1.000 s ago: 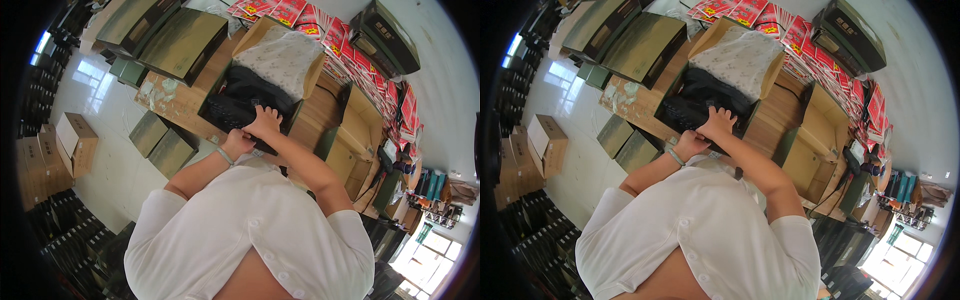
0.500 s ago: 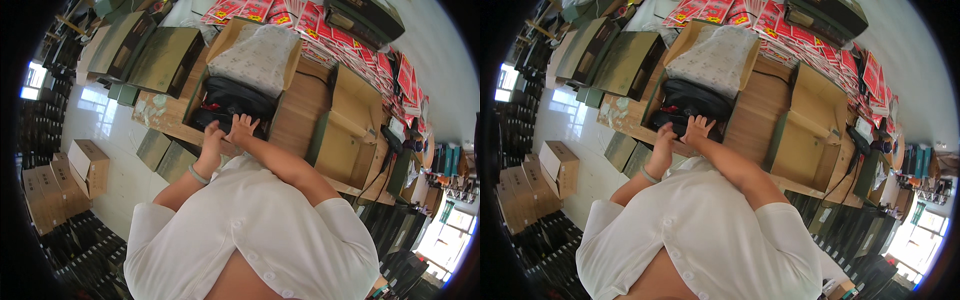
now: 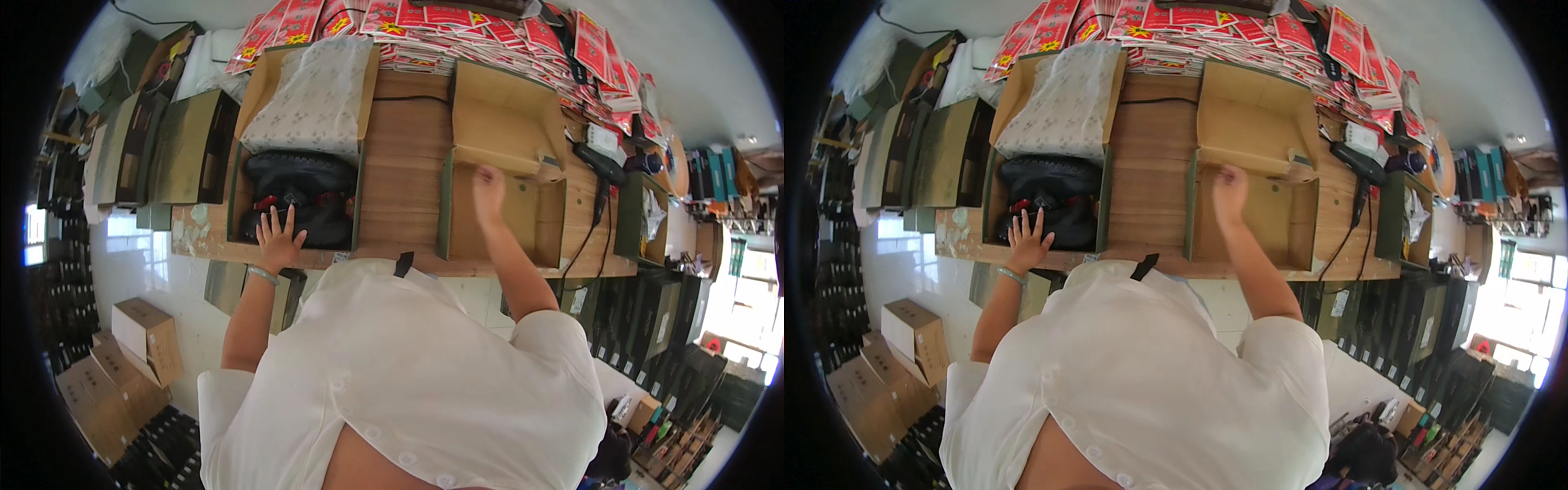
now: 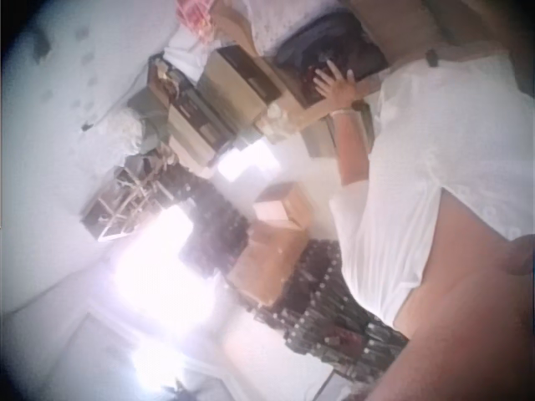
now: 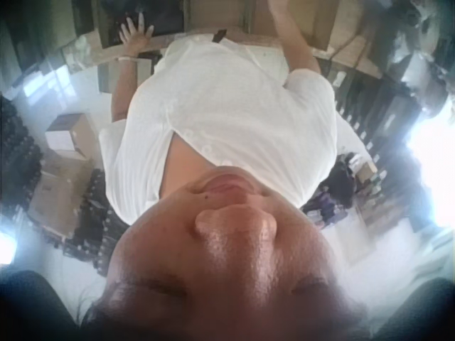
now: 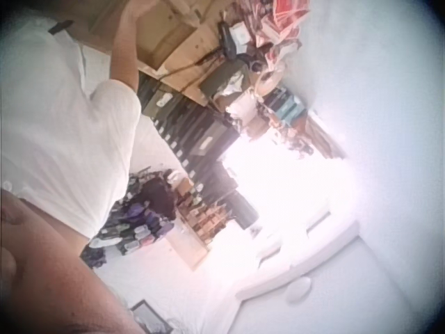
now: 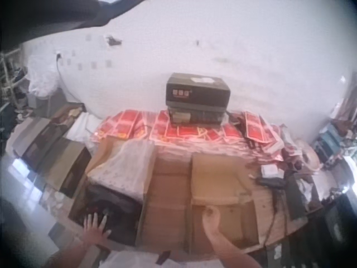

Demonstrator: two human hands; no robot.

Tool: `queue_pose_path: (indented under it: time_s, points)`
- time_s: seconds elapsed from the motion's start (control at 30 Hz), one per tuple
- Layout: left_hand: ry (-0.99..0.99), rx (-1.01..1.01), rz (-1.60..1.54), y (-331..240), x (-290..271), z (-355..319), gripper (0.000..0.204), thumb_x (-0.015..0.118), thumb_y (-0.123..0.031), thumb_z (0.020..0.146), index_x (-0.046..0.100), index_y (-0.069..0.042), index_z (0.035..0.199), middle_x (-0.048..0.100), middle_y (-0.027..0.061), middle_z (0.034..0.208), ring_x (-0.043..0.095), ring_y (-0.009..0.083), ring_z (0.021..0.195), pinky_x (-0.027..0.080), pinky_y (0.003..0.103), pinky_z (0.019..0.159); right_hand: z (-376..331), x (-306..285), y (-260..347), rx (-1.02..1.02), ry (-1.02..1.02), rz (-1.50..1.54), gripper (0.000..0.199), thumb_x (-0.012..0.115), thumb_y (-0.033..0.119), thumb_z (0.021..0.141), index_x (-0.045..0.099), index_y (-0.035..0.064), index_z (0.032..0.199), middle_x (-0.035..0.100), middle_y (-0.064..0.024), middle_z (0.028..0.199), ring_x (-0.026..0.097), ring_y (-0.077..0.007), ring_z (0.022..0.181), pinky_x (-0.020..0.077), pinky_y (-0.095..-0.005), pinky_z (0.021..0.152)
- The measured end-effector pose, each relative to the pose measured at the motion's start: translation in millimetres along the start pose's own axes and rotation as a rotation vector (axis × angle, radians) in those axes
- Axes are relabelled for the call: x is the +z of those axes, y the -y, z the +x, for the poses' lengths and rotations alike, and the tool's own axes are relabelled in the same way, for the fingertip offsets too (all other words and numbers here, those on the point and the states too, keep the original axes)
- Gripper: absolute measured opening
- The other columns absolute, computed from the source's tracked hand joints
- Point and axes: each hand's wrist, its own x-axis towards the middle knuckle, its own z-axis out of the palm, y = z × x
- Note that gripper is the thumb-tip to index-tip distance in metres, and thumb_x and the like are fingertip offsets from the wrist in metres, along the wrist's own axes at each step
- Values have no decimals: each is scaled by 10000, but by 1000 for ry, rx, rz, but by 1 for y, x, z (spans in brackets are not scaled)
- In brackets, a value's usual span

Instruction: The person packs a dark green box with tissue paper and a red card, then closes the lid. They use a heat gun to warm the label area and apply a white shipping label to the box. The finished box is placed on a stack of similar boxes.

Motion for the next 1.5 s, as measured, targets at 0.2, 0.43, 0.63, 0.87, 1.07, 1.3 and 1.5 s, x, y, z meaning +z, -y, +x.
queue_pose_path:
  time_s: [0.2, 0.43, 0.63, 0.87, 1.07, 1.3, 1.5]
  points:
    - [58, -27, 3, 3, -8, -3, 731, 473, -571, 932, 212, -279, 1550, 179, 228, 1578, 175, 480, 1428, 141, 633, 1122, 20, 47, 60, -195, 248, 65, 267, 632, 70, 890, 604, -4, 1146, 649, -85, 978, 624, -172, 900, 515, -306, 850]
    - [-55, -40, -44, -5, -16, -8, 719, 507, -560, 910, 280, -278, 1531, 220, 219, 1568, 201, 449, 1429, 155, 626, 1122, 54, 241, 123, -158, 587, 78, 509, 728, 239, 796, 576, -17, 1208, 616, -198, 1206, 591, -265, 1149, 483, -379, 960]
    - [-189, -61, -91, -8, -10, -20, 721, 561, -559, 869, 359, -271, 1498, 300, 198, 1539, 266, 424, 1409, 181, 601, 1120, 104, 340, 146, 130, 346, -399, 972, 862, 422, 577, 396, -6, 1316, 481, -269, 1339, 517, -361, 1231, 454, -416, 1018]
    - [-212, -22, -313, -1, -8, -14, 711, 604, -503, 856, 391, -244, 1484, 280, 175, 1555, 258, 414, 1414, 165, 585, 1129, 175, 370, 112, 468, 345, 297, 544, 848, 318, 699, 606, 28, 1090, 643, -114, 990, 628, -222, 887, 508, -335, 853]
    - [-193, -248, -1567, 52, -12, 18, 445, 566, -353, 973, 522, -82, 1324, 632, 95, 1176, 607, 213, 1107, 465, 303, 906, 61, 296, 222, -135, 793, 413, 306, 758, 244, 827, 701, 87, 1083, 649, -13, 860, 561, -145, 720, 470, -306, 696]
    - [119, -351, -1760, 109, -93, 81, 374, 497, -336, 991, 514, -95, 1276, 603, 43, 1150, 581, 141, 1003, 453, 285, 885, 15, 258, 203, -519, 416, -432, 423, 750, 373, 795, 682, 269, 1199, 464, -165, 1392, 351, -372, 1328, 276, -496, 1080]
    - [346, -192, -1794, 65, -80, 85, 391, 532, -381, 996, 533, -89, 1256, 606, 29, 1097, 601, 125, 961, 480, 260, 824, 106, 327, 188, -203, 491, -533, 458, 721, 406, 814, 657, 238, 1235, 348, -210, 1505, 266, -414, 1408, 224, -510, 1143]
